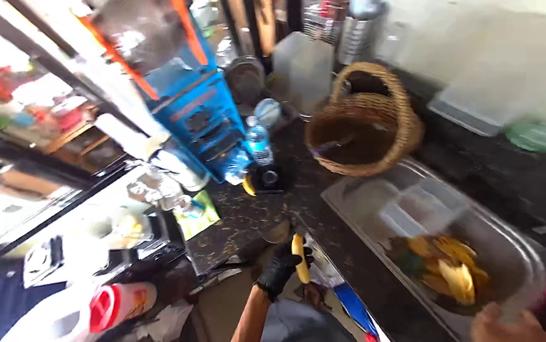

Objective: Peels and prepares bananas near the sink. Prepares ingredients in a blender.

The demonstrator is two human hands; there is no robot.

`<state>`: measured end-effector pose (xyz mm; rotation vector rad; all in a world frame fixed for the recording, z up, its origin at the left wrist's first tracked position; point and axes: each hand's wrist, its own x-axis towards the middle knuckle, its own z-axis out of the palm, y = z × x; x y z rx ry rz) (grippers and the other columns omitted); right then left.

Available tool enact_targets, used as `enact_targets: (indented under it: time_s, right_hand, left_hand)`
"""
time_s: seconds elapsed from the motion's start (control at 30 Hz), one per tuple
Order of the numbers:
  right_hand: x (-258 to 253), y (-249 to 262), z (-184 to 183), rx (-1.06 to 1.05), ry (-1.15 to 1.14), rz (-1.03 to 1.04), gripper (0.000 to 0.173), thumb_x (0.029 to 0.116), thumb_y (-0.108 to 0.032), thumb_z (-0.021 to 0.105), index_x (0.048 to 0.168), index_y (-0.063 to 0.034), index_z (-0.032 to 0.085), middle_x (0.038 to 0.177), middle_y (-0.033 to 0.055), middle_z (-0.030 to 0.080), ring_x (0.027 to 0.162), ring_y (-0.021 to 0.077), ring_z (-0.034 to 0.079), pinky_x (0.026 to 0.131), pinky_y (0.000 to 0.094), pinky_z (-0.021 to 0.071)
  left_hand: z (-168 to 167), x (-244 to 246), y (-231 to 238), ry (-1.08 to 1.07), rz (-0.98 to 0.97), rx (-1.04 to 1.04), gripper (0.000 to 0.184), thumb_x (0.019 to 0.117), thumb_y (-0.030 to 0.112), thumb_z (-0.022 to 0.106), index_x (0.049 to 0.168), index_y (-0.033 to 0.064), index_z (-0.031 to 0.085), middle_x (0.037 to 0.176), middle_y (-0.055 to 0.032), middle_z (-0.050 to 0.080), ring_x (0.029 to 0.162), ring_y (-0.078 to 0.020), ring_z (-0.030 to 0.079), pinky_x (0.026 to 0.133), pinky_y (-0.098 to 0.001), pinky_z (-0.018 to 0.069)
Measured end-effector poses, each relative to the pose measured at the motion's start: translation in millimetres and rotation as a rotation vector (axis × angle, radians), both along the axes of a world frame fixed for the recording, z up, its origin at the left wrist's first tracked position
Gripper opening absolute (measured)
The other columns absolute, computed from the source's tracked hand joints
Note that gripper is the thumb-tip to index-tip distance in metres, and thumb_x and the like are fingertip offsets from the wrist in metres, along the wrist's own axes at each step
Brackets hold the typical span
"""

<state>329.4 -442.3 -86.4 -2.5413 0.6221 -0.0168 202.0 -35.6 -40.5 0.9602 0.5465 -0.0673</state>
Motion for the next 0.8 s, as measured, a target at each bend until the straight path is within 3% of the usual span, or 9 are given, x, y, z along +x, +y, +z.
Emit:
enact_targets:
  time_s: [0.03,0.1,0.2,0.33,0.4,0.47,0.6,0.7,0.8]
  right_hand:
    - [4,27,-3,-0.012,-0.062,0.125,0.057,0.1038,-0.034,0.047,0.146,0.0042,0.051,0.147,0.0310,0.051,0.139,0.0428,0.049,0.119,0.0531,0.0364]
    - [3,118,-2,0.225,-0.183,0.476,0.037,0.1046,-0.017,0.050,0.128,0.0077,0.064,0.129,0.0331,0.061,0.122,0.0432,0.060,0.107,0.0527,0.0487]
    - [6,278,-7,0.457,-0.164,0.886,0.032,0.1037,-0.019,0.051,0.113,0.0055,0.069,0.122,0.0273,0.065,0.120,0.0413,0.060,0.105,0.0558,0.0481]
    - [19,468,-9,0.224,-0.189,1.215,0.032,0.0938,-0.028,0.070,0.108,-0.0001,0.068,0.132,0.0242,0.062,0.124,0.0473,0.057,0.101,0.0682,0.0436]
    - [29,533,-7,0.012,-0.141,1.226,0.032,0.0970,-0.026,0.068,0.119,-0.0025,0.069,0.132,0.0252,0.063,0.126,0.0512,0.054,0.100,0.0733,0.0409]
    - [38,579,-14,-0.212,-0.045,1.149,0.044,0.1000,-0.034,0.063,0.131,-0.0029,0.065,0.139,0.0280,0.058,0.135,0.0525,0.046,0.106,0.0736,0.0347]
    - [44,621,-34,-0.446,0.090,1.037,0.054,0.0955,-0.034,0.067,0.131,0.0064,0.063,0.147,0.0343,0.048,0.142,0.0541,0.037,0.114,0.0712,0.0268]
    - [41,629,-40,-0.542,0.086,1.004,0.053,0.0950,-0.033,0.068,0.128,0.0074,0.064,0.145,0.0343,0.049,0.141,0.0525,0.039,0.114,0.0691,0.0288]
    - [38,634,-48,-0.613,0.093,0.983,0.056,0.0919,-0.035,0.071,0.131,0.0053,0.063,0.144,0.0329,0.050,0.140,0.0514,0.040,0.114,0.0678,0.0295]
  left_hand:
    - [2,-18,28,0.062,0.093,0.100,0.045,0.0906,0.000,0.062,0.135,-0.0043,0.055,0.114,-0.0194,0.072,0.096,-0.0287,0.071,0.085,-0.0438,0.0603]
    - [15,-65,89,0.198,0.306,0.283,0.046,0.0877,0.004,0.068,0.132,-0.0021,0.058,0.106,-0.0161,0.073,0.089,-0.0253,0.071,0.077,-0.0412,0.0609]
    - [40,-131,188,0.222,0.630,0.502,0.046,0.0863,0.004,0.071,0.130,-0.0056,0.057,0.105,-0.0178,0.072,0.089,-0.0248,0.071,0.076,-0.0401,0.0615]
    - [124,-212,320,0.084,1.033,0.880,0.052,0.0892,-0.006,0.063,0.139,-0.0093,0.047,0.118,-0.0182,0.068,0.101,-0.0216,0.070,0.086,-0.0370,0.0603]
    - [157,-236,377,0.005,1.140,0.998,0.055,0.0858,-0.008,0.063,0.138,-0.0099,0.045,0.120,-0.0180,0.067,0.106,-0.0217,0.069,0.091,-0.0375,0.0591]
    - [167,-254,425,-0.092,1.185,1.030,0.057,0.0823,-0.010,0.065,0.136,-0.0074,0.046,0.122,-0.0154,0.067,0.109,-0.0209,0.068,0.092,-0.0372,0.0592]
    - [139,-261,483,-0.203,1.289,0.880,0.060,0.0765,-0.016,0.067,0.132,-0.0069,0.047,0.118,-0.0154,0.068,0.107,-0.0226,0.068,0.090,-0.0387,0.0600]
    - [94,-254,499,0.004,1.242,0.757,0.057,0.0818,-0.011,0.067,0.135,-0.0094,0.044,0.118,-0.0181,0.066,0.104,-0.0199,0.068,0.088,-0.0345,0.0591]
    - [68,-269,495,0.299,0.993,0.836,0.061,0.0926,0.008,0.063,0.147,-0.0071,0.040,0.140,-0.0207,0.056,0.126,-0.0197,0.057,0.107,-0.0345,0.0489]
